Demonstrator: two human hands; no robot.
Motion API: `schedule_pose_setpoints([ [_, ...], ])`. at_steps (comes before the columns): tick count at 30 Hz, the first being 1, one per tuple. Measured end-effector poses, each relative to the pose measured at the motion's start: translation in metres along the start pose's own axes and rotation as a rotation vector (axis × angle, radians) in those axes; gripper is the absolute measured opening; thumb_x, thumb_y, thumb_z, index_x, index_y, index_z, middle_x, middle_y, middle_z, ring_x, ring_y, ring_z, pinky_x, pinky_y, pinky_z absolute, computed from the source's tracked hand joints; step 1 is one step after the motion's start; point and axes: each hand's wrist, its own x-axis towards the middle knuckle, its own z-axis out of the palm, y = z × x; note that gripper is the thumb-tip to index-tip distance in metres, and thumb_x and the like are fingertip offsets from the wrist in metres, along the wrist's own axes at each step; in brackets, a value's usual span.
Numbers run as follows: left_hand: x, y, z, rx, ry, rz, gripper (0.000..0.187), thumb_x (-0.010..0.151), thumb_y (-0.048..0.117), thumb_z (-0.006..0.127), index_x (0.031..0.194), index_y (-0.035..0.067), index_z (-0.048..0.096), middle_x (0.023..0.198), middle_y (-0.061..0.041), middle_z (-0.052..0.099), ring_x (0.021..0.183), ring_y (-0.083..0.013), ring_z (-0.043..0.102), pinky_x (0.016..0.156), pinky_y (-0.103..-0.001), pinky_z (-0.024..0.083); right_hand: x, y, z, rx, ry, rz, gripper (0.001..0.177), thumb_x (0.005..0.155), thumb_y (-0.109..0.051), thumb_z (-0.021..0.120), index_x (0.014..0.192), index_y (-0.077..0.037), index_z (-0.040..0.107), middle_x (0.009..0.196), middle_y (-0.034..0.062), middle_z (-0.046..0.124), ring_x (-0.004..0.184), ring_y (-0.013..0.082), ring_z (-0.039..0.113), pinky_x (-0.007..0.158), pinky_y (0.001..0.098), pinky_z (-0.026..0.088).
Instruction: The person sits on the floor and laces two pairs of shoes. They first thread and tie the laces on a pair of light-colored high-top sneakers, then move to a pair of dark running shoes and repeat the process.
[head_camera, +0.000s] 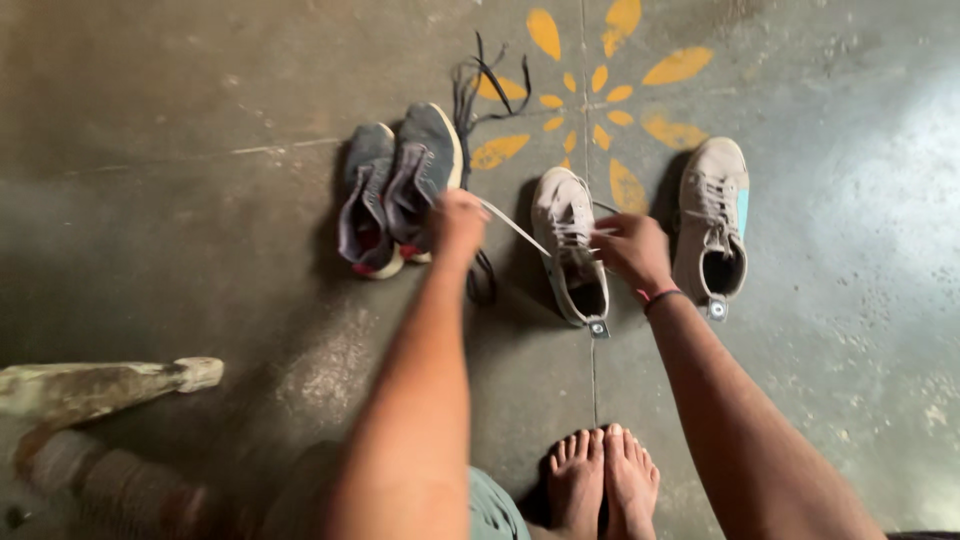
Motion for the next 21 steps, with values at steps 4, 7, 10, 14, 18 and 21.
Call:
schedule_pose_setpoints([
  [4, 0.051, 0.019, -0.11, -0.809, -0.201, -0.209, 0.006, 0.088, 0.004, 0.058, 0.093, 0.003, 0.062, 0.092, -0.018, 0.075, 0.077, -0.0263, 0.075, 0.066, -0.035, 0.062, -0.002, 0.035, -0.005, -0.329, 0.112, -0.088, 0.061, 0.071, -0.033, 0.088, 0.121, -0.003, 0.072, 0.094, 0.014, 0.076, 0.085, 0.0218, 0.075, 0.077, 0.0355, 0.059],
  [7, 0.06, 0.041, -0.181, -0.91, -0.141, -0.154, 0.006, 0.093, 0.006, 0.06, 0.097, 0.002, 0.058, 0.102, -0.02, 0.076, 0.088, -0.0296, 0.078, 0.074, -0.041, 0.064, -0.002, 0.062, 0.008, -0.558, 0.085, -0.124, 0.067, 0.064, -0.035, 0.091, 0.121, -0.006, 0.07, 0.096, 0.0183, 0.076, 0.09, 0.032, 0.073, 0.082, 0.0411, 0.057],
  [10, 0.061, 0.054, -0.22, -0.964, -0.015, -0.171, 0.011, 0.096, 0.012, 0.058, 0.104, 0.004, 0.058, 0.108, -0.02, 0.076, 0.092, -0.0311, 0.079, 0.077, -0.047, 0.067, -0.01, 0.082, 0.018, -0.62, 0.137, -0.13, 0.051, 0.071, -0.029, 0.082, 0.118, -0.01, 0.073, 0.101, 0.0201, 0.076, 0.096, 0.0383, 0.071, 0.086, 0.0452, 0.056],
  [14, 0.057, 0.043, -0.224, -0.922, 0.197, -0.294, 0.012, 0.092, 0.015, 0.06, 0.101, 0.007, 0.061, 0.099, -0.018, 0.077, 0.084, -0.0316, 0.077, 0.074, -0.047, 0.066, -0.029, 0.08, 0.024, -0.557, 0.148, -0.222, 0.05, 0.067, -0.03, 0.084, 0.112, -0.01, 0.075, 0.101, 0.0203, 0.076, 0.094, 0.0386, 0.072, 0.084, 0.0449, 0.057],
  [18, 0.046, 0.019, -0.162, 0.212, 0.245, -0.022, 0.014, 0.074, 0.013, 0.08, 0.088, 0.014, 0.077, 0.089, -0.007, 0.079, 0.083, -0.0238, 0.074, 0.076, -0.036, 0.056, -0.013, 0.054, 0.01, -0.128, -0.078, 0.264, 0.052, 0.075, -0.039, 0.085, 0.115, -0.008, 0.072, 0.101, 0.0195, 0.075, 0.088, 0.0392, 0.071, 0.072, 0.0499, 0.058],
  [21, 0.043, 0.027, -0.08, 0.11, -0.06, 0.033, 0.013, 0.079, 0.019, 0.077, 0.09, 0.018, 0.082, 0.093, -0.007, 0.078, 0.087, -0.0237, 0.076, 0.078, -0.035, 0.058, 0.008, 0.054, -0.005, -0.275, 0.16, -0.1, 0.042, 0.085, -0.032, 0.076, 0.119, -0.008, 0.071, 0.094, 0.0182, 0.076, 0.083, 0.0314, 0.076, 0.075, 0.04, 0.058],
])
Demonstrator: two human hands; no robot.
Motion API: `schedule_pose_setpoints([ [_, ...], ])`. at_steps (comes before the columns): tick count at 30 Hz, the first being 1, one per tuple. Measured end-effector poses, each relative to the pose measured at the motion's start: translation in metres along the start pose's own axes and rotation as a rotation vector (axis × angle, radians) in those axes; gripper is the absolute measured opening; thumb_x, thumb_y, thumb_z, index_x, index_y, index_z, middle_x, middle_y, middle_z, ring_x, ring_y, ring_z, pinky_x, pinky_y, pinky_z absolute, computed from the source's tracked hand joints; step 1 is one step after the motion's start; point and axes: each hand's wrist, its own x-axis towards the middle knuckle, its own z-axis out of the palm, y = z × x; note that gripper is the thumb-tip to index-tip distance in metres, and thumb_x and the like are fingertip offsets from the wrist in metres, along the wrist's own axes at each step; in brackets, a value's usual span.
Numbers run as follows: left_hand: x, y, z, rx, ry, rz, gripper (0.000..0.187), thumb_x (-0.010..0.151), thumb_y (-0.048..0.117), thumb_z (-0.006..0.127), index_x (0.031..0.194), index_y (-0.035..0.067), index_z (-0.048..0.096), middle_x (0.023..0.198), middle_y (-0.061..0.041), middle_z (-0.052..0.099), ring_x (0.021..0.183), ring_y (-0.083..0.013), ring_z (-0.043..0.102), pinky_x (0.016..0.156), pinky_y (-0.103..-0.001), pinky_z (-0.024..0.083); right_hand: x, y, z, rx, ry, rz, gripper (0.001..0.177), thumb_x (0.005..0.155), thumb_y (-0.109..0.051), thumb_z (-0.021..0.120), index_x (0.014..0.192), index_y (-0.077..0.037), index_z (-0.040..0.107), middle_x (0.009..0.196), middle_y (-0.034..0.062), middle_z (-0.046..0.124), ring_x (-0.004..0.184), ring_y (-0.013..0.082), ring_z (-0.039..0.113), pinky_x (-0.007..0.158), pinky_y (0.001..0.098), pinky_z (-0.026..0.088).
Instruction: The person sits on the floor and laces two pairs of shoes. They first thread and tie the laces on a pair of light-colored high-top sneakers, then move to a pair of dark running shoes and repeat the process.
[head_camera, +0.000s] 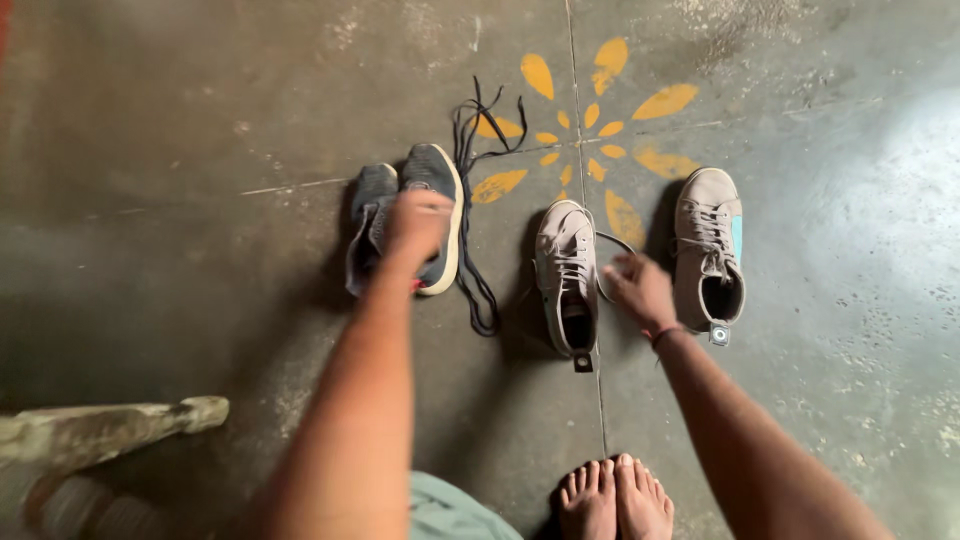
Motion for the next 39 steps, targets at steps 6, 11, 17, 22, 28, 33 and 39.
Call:
schedule_pose_setpoints([
  [6, -0.026, 0.077, 0.111, 0.097, -0.21, 0.033, 0.008, 0.08, 0.02, 0.072, 0.082, 0.018, 0.079, 0.101, -0.011, 0.077, 0.097, -0.0331, 0.072, 0.084, -0.043, 0.058, 0.063, 0.011, 0.006, -0.238, 0.096, -0.211, 0.033, 0.085, -0.017, 0.069, 0.116, -0.011, 0.077, 0.099, 0.0154, 0.079, 0.09, 0.0334, 0.074, 0.085, 0.0421, 0.058],
  [11, -0.068, 0.068, 0.143, 0.103, -0.276, -0.223, 0.02, 0.078, 0.03, 0.08, 0.092, 0.017, 0.076, 0.102, -0.013, 0.075, 0.098, -0.0348, 0.071, 0.085, -0.045, 0.056, 0.105, 0.013, 0.029, -0.264, 0.196, -0.427, 0.047, 0.075, -0.022, 0.081, 0.117, -0.004, 0.075, 0.097, 0.0223, 0.074, 0.09, 0.041, 0.069, 0.081, 0.0475, 0.054],
  [17, -0.084, 0.036, 0.145, -0.175, -0.053, -0.262, 0.014, 0.082, 0.02, 0.073, 0.094, 0.013, 0.074, 0.097, -0.01, 0.08, 0.09, -0.0277, 0.077, 0.082, -0.039, 0.06, 0.126, -0.017, 0.016, -0.211, -0.167, -0.151, 0.032, 0.087, -0.025, 0.074, 0.112, -0.005, 0.078, 0.1, 0.0147, 0.077, 0.093, 0.0275, 0.075, 0.087, 0.0376, 0.058],
  [22, -0.068, 0.063, 0.131, -0.138, 0.026, 0.077, 0.014, 0.08, 0.015, 0.074, 0.093, 0.015, 0.078, 0.112, -0.005, 0.078, 0.088, -0.0295, 0.076, 0.081, -0.039, 0.059, 0.107, -0.072, -0.05, 0.223, -0.748, -0.022, 0.026, 0.091, -0.023, 0.066, 0.1, 0.0, 0.075, 0.084, 0.0044, 0.075, 0.079, 0.0169, 0.075, 0.074, 0.0311, 0.059],
  [28, -0.043, 0.112, 0.127, 0.012, -0.365, 0.263, 0.018, 0.081, 0.018, 0.068, 0.096, 0.02, 0.079, 0.094, -0.009, 0.079, 0.09, -0.0291, 0.076, 0.083, -0.04, 0.058, 0.08, -0.148, -0.116, -0.353, -0.783, -0.24, 0.024, 0.091, -0.022, 0.067, 0.098, -0.007, 0.084, 0.074, 0.0088, 0.072, 0.066, 0.0162, 0.067, 0.064, 0.0327, 0.057],
  [33, -0.045, 0.086, 0.096, 0.021, -0.146, 0.158, 0.018, 0.093, 0.022, 0.062, 0.089, 0.011, 0.076, 0.09, -0.014, 0.075, 0.082, -0.0335, 0.072, 0.075, -0.043, 0.056, 0.073, -0.164, -0.198, -0.302, -0.781, -0.236, 0.031, 0.095, -0.026, 0.062, 0.109, -0.008, 0.082, 0.086, 0.0097, 0.081, 0.075, 0.0182, 0.069, 0.07, 0.0392, 0.06],
  [39, -0.053, 0.06, 0.096, -0.159, -0.075, 0.032, 0.022, 0.083, 0.024, 0.067, 0.074, 0.008, 0.079, 0.068, -0.004, 0.078, 0.064, -0.0202, 0.073, 0.068, -0.034, 0.057, 0.082, -0.126, -0.301, -0.393, -0.511, -0.021, 0.035, 0.098, -0.023, 0.061, 0.125, -0.008, 0.076, 0.102, 0.0186, 0.075, 0.089, 0.0233, 0.073, 0.083, 0.0418, 0.062],
])
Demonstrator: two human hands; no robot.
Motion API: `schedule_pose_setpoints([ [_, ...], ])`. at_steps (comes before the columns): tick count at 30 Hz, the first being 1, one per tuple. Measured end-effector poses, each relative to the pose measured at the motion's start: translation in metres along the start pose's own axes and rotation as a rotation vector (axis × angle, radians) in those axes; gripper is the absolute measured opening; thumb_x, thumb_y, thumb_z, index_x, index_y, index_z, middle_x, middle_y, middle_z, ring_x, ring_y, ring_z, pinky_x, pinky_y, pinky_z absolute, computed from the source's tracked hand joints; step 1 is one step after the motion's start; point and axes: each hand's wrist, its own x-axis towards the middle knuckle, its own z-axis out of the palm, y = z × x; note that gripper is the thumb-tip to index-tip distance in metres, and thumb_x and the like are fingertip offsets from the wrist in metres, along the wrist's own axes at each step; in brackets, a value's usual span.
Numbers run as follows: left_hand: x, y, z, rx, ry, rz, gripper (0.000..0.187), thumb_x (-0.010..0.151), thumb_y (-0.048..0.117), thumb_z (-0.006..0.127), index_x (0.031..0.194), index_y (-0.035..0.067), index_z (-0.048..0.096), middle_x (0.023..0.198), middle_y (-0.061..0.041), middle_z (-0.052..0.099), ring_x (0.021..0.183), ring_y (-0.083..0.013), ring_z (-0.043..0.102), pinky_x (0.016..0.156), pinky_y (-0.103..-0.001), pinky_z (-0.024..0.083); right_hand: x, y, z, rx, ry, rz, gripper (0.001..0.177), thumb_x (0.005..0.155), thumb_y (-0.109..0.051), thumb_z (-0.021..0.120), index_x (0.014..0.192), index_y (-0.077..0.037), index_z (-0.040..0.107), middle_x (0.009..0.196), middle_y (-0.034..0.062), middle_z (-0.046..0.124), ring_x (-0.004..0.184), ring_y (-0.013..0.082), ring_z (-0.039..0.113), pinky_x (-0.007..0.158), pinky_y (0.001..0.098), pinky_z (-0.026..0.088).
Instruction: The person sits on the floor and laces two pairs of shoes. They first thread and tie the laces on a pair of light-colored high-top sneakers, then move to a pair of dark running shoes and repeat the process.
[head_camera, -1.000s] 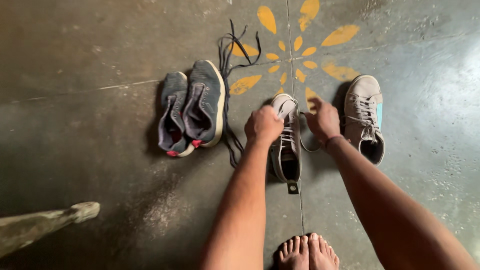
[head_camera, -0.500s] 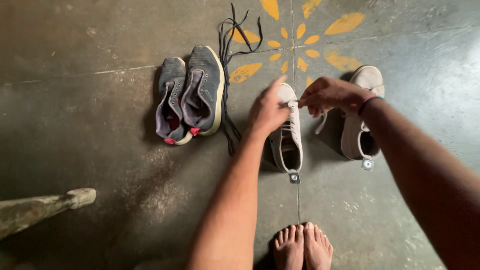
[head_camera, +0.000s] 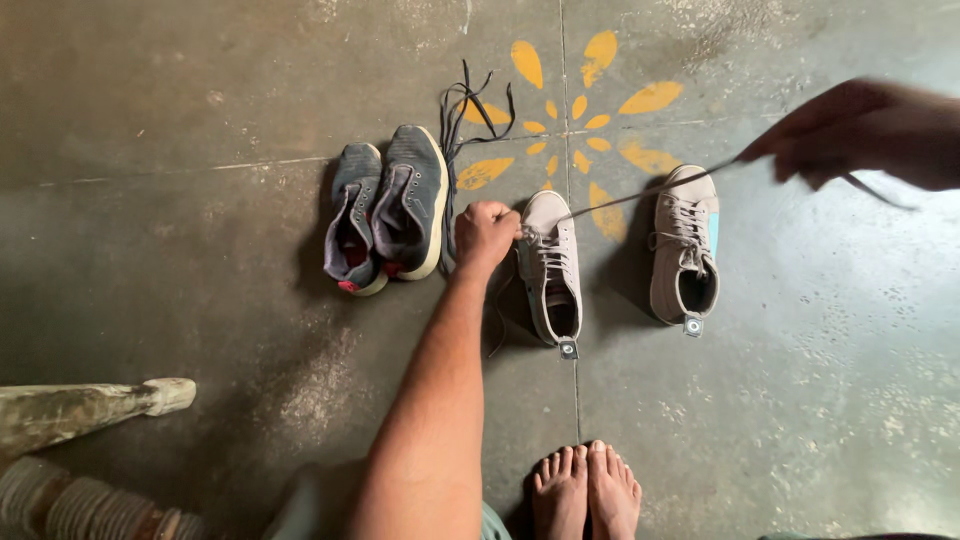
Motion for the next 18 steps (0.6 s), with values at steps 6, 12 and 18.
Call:
schedule_pose_setpoints([
  [6, -0.001, 0.023, 0.025, -0.673, 0.039, -0.088, 0.021, 0.082, 0.015, 0.07, 0.083, -0.005, 0.076, 0.074, -0.009, 0.077, 0.068, -0.0152, 0.073, 0.067, -0.029, 0.059, -0.019, 0.027, -0.04, 0.454, 0.403, -0.247, 0.025, 0.115, -0.014, 0.048, 0.129, 0.005, 0.054, 0.115, 0.0137, 0.064, 0.085, 0.0147, 0.068, 0.055, 0.0283, 0.053],
  [12, 0.012, 0.09, 0.019, -0.354, -0.226, 0.274, 0.08, 0.076, 0.024, 0.084, 0.146, 0.008, 0.048, 0.091, -0.008, 0.075, 0.077, -0.013, 0.071, 0.079, -0.028, 0.058, -0.017, -0.074, -0.004, 0.605, 0.164, -0.228, 0.025, 0.11, -0.01, 0.046, 0.126, -0.002, 0.064, 0.114, 0.0102, 0.07, 0.083, 0.0128, 0.064, 0.074, 0.0288, 0.056],
  [18, 0.045, 0.133, 0.023, -0.665, -0.325, 0.204, 0.033, 0.09, 0.026, 0.07, 0.115, 0.004, 0.069, 0.087, -0.005, 0.08, 0.073, -0.012, 0.071, 0.064, -0.028, 0.055, -0.005, -0.16, 0.061, 0.692, 0.045, -0.384, 0.033, 0.102, -0.007, 0.058, 0.135, -0.002, 0.061, 0.11, 0.0129, 0.075, 0.081, 0.0143, 0.07, 0.07, 0.029, 0.059],
])
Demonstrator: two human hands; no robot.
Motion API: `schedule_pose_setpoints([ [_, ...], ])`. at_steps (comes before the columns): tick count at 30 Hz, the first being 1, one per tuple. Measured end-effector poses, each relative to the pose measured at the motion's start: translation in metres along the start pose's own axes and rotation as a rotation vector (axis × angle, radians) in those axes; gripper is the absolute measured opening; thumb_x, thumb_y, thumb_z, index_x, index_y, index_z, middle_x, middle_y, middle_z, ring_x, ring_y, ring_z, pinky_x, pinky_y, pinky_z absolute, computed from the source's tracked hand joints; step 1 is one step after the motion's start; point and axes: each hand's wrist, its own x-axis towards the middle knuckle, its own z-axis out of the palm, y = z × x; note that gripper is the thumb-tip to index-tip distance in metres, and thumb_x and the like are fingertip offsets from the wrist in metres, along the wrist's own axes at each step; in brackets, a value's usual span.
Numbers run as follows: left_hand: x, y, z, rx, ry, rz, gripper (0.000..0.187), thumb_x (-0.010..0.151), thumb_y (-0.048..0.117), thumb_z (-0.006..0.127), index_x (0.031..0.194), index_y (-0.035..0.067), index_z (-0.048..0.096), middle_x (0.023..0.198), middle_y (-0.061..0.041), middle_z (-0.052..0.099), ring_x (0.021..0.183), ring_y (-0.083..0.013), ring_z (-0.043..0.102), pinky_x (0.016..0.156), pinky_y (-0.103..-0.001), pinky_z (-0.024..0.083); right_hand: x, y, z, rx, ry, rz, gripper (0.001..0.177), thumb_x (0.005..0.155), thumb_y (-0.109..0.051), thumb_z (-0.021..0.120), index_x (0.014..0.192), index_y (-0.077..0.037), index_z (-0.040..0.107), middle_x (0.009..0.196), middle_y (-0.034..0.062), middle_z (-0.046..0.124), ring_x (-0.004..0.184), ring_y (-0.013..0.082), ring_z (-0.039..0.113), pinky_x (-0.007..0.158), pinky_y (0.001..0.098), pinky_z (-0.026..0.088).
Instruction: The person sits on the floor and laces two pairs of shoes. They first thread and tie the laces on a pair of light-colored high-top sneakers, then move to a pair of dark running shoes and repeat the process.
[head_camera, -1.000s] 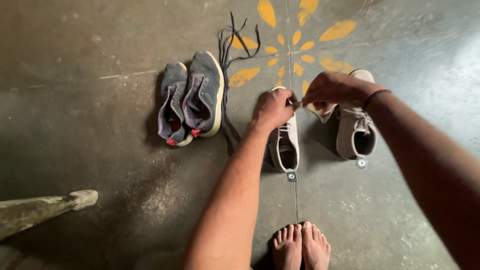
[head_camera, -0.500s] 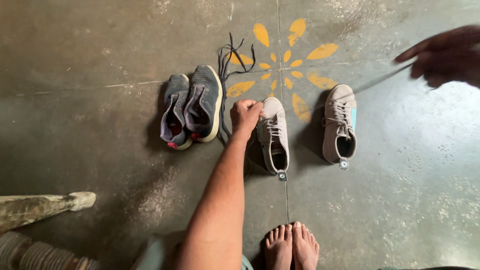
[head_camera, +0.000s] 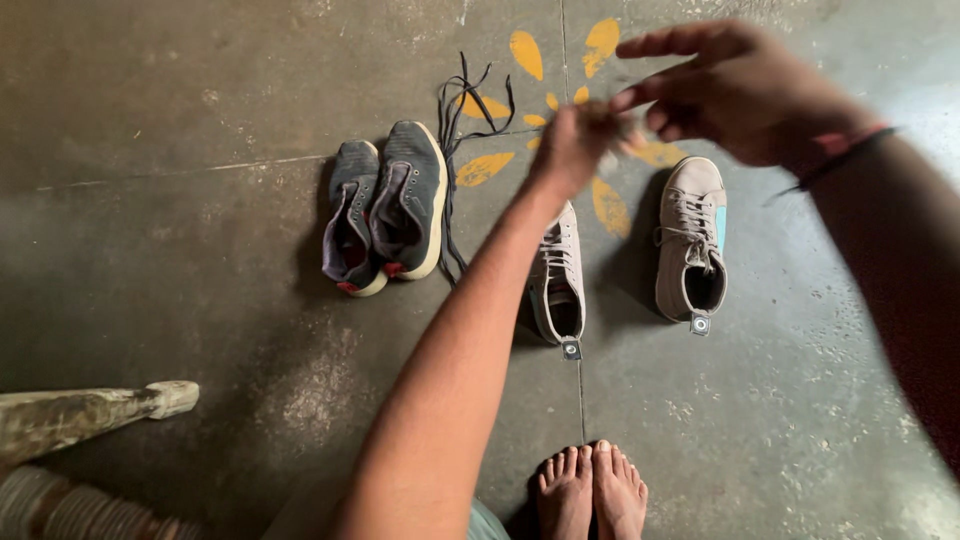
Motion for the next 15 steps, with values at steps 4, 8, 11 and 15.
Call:
schedule_pose_setpoints([
  [4, 0.017, -0.013, -0.034, 0.026, 0.352, 0.289, 0.018, 0.096, 0.02, 0.071, 0.101, 0.003, 0.076, 0.09, -0.007, 0.079, 0.081, -0.0145, 0.075, 0.072, -0.026, 0.057, 0.021, 0.041, 0.02, -0.18, 0.094, 0.1, 0.024, 0.103, -0.015, 0.065, 0.117, 0.003, 0.072, 0.089, 0.0128, 0.075, 0.066, 0.018, 0.067, 0.059, 0.0299, 0.056],
  [8, 0.028, -0.022, -0.056, 0.236, 0.498, 0.445, 0.015, 0.093, 0.015, 0.073, 0.103, 0.004, 0.077, 0.103, -0.008, 0.081, 0.098, -0.0204, 0.078, 0.083, -0.031, 0.06, 0.036, 0.095, 0.035, -0.435, 0.057, -0.033, 0.018, 0.094, -0.014, 0.07, 0.102, -0.001, 0.079, 0.082, 0.01, 0.077, 0.069, 0.0143, 0.072, 0.063, 0.0281, 0.058],
  [11, 0.028, -0.023, -0.052, 0.476, 0.534, 0.422, 0.02, 0.093, 0.015, 0.074, 0.112, 0.01, 0.076, 0.116, -0.009, 0.078, 0.107, -0.0242, 0.077, 0.09, -0.036, 0.059, 0.042, 0.136, 0.048, -0.612, 0.101, -0.177, 0.016, 0.087, -0.014, 0.076, 0.098, -0.003, 0.082, 0.082, 0.0091, 0.079, 0.07, 0.0129, 0.072, 0.065, 0.0285, 0.056],
  [15, -0.013, -0.035, -0.053, 0.585, 0.419, -0.046, 0.078, 0.081, 0.013, 0.071, 0.151, 0.013, 0.035, 0.122, -0.009, 0.07, 0.098, -0.0263, 0.074, 0.075, -0.036, 0.061, 0.047, 0.192, 0.067, -0.522, 0.232, -0.002, 0.019, 0.088, -0.019, 0.081, 0.1, -0.004, 0.082, 0.078, 0.0103, 0.076, 0.065, 0.0145, 0.068, 0.06, 0.0314, 0.055],
])
